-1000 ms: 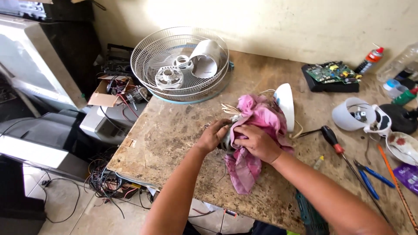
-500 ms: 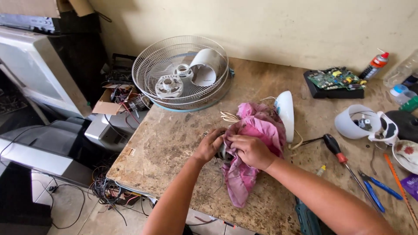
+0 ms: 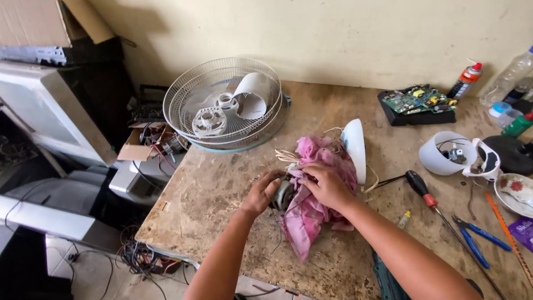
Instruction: Cleaning and maintaining fan motor components using a cloth, power drill, and a handheld vacuum on a repair bench.
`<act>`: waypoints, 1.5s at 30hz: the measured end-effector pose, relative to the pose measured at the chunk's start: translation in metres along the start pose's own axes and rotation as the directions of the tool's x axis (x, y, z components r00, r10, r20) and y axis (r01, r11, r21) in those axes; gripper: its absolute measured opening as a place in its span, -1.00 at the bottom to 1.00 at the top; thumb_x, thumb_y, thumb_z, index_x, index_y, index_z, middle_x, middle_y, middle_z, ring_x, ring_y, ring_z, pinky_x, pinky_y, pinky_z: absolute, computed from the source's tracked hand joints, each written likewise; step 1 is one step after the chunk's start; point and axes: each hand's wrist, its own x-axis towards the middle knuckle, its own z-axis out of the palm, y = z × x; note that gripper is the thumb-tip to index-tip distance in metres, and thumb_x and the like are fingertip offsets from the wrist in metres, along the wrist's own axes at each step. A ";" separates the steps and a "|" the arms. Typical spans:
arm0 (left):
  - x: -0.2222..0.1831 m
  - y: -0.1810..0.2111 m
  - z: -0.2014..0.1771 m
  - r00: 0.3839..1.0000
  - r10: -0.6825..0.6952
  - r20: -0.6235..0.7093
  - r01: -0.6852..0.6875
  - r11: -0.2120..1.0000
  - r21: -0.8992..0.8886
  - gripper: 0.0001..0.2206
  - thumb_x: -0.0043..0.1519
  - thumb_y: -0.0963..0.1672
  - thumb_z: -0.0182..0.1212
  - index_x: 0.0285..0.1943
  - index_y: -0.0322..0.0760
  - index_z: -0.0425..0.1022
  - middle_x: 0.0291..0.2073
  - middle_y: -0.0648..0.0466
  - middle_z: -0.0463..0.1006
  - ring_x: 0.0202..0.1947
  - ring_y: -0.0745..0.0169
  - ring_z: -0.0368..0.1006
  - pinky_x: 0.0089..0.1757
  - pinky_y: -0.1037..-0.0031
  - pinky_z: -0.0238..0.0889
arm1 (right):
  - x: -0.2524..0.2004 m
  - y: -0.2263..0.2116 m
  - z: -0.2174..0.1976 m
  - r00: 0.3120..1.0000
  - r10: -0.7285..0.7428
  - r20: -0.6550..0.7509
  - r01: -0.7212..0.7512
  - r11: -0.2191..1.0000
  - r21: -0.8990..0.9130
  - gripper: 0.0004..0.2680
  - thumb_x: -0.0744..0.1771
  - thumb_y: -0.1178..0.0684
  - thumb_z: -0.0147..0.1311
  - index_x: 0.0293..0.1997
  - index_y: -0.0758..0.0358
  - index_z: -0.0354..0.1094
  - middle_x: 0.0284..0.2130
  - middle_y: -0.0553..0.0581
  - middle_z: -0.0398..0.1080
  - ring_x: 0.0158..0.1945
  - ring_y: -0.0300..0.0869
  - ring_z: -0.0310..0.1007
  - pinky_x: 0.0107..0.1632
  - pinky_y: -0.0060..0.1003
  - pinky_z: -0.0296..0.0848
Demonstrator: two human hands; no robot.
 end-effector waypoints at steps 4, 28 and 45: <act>0.004 -0.003 0.000 0.999 0.042 -0.020 -0.042 0.999 0.024 -0.65 0.41 0.01 0.05 0.29 -0.12 0.51 0.07 -0.25 0.48 0.20 -0.36 0.37 0.20 -0.04 0.21 | -0.009 0.009 0.024 0.988 -0.127 0.088 0.123 0.991 0.044 -0.90 0.24 0.15 0.29 -0.23 0.14 0.54 -0.08 0.14 0.58 0.05 0.08 0.56 0.06 -0.08 0.52; 0.003 0.008 -0.003 0.998 -0.051 0.043 0.044 0.987 0.153 -0.41 0.35 0.14 -0.17 0.40 -0.25 0.31 0.25 -0.20 0.36 0.24 -0.25 0.34 0.23 0.05 0.15 | -0.012 0.004 0.027 0.968 -0.214 0.130 0.200 0.973 0.113 -0.64 0.17 0.41 0.12 0.01 0.24 0.56 0.02 0.17 0.55 0.10 -0.09 0.57 0.23 -0.28 0.53; 0.000 0.002 0.004 0.998 -0.058 -0.003 0.058 0.994 0.094 -0.67 0.40 0.00 0.01 0.31 0.04 0.49 0.11 -0.08 0.51 0.24 -0.09 0.37 0.26 0.09 0.16 | -0.051 0.035 0.004 0.968 0.236 -0.081 -0.223 0.965 0.139 -0.77 0.24 0.26 0.20 -0.03 0.23 0.57 -0.12 0.30 0.57 0.04 0.18 0.54 0.11 -0.04 0.47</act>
